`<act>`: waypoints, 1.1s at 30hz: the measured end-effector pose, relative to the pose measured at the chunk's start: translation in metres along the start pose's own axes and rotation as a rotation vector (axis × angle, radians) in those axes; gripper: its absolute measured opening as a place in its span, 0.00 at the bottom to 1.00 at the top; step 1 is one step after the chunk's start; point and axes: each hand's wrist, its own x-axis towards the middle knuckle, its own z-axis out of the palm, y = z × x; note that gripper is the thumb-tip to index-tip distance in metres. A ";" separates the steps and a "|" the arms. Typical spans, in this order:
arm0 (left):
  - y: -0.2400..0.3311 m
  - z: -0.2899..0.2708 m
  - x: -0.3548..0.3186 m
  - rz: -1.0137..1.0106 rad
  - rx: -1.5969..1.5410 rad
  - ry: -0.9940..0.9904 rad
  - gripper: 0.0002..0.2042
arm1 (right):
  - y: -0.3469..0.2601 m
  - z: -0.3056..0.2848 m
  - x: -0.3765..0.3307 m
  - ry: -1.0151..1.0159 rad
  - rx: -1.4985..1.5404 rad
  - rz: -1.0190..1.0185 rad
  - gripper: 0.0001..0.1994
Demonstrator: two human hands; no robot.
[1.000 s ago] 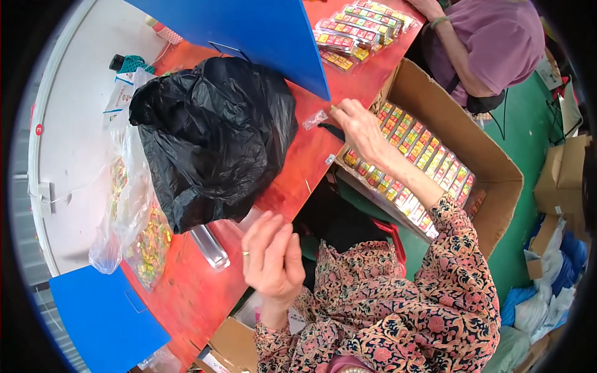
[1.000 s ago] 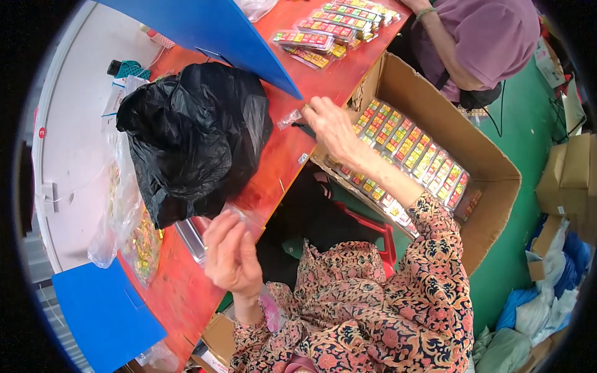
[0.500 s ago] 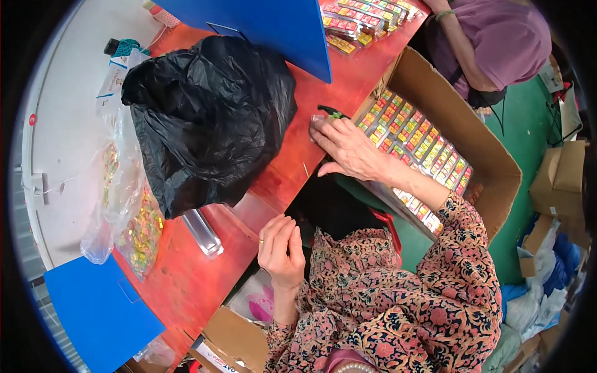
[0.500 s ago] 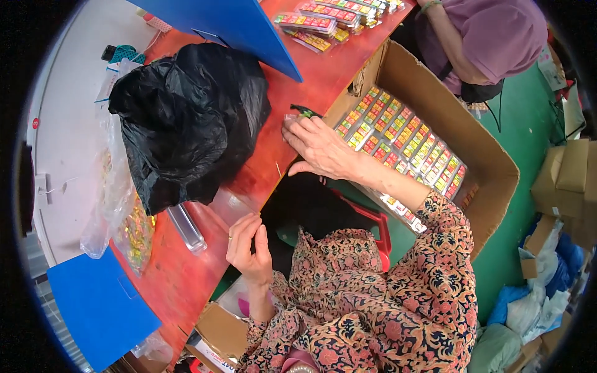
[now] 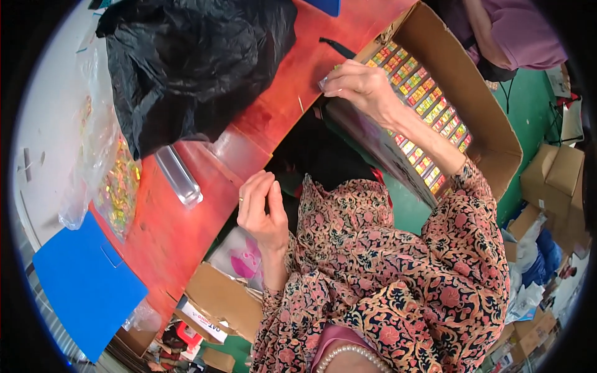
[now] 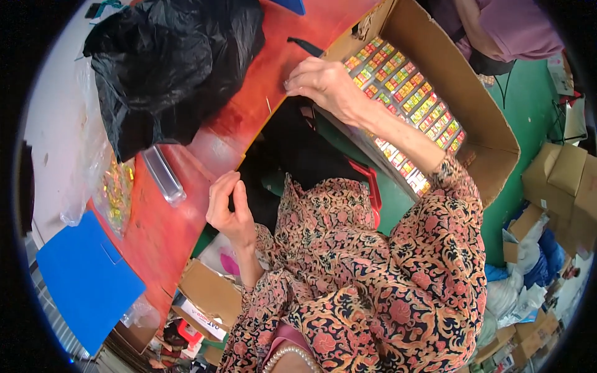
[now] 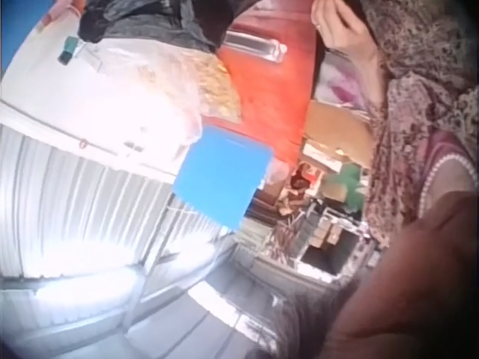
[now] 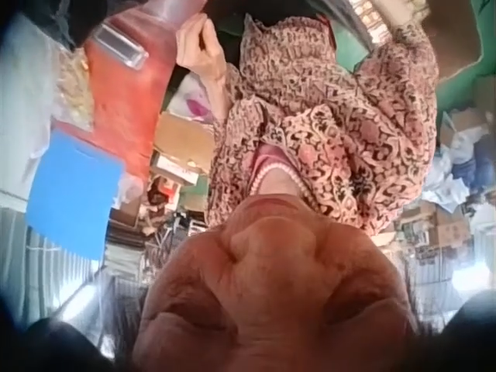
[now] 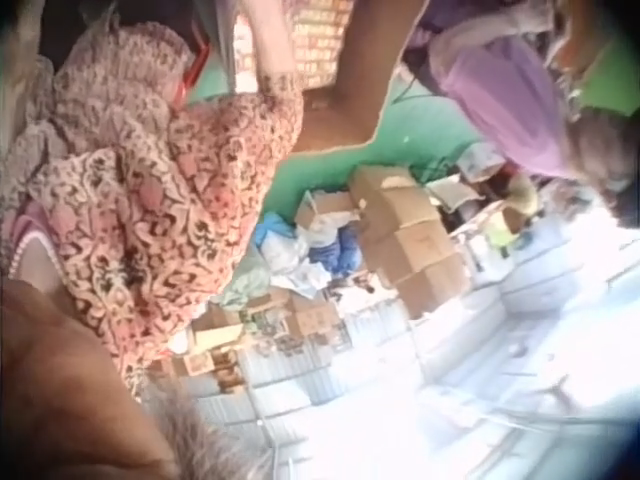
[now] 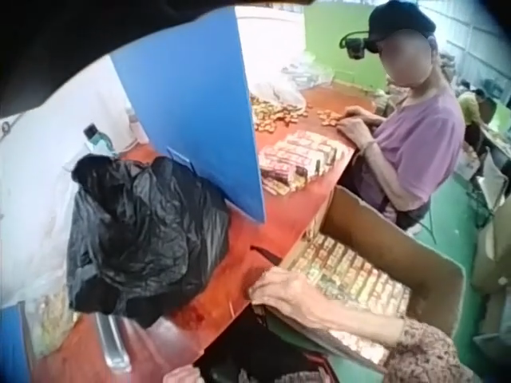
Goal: Packing small colorful toy blocks into clear plastic tray compartments.
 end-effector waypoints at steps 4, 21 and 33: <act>-0.012 -0.012 -0.018 -0.094 0.017 0.053 0.05 | -0.033 0.026 -0.030 0.232 0.482 0.630 0.05; -0.016 -0.027 -0.050 -0.215 -0.042 0.260 0.04 | 0.082 0.157 -0.165 0.217 0.344 1.123 0.05; -0.001 -0.007 -0.049 -0.200 -0.119 0.194 0.05 | 0.285 0.245 -0.153 0.268 -0.217 0.169 0.10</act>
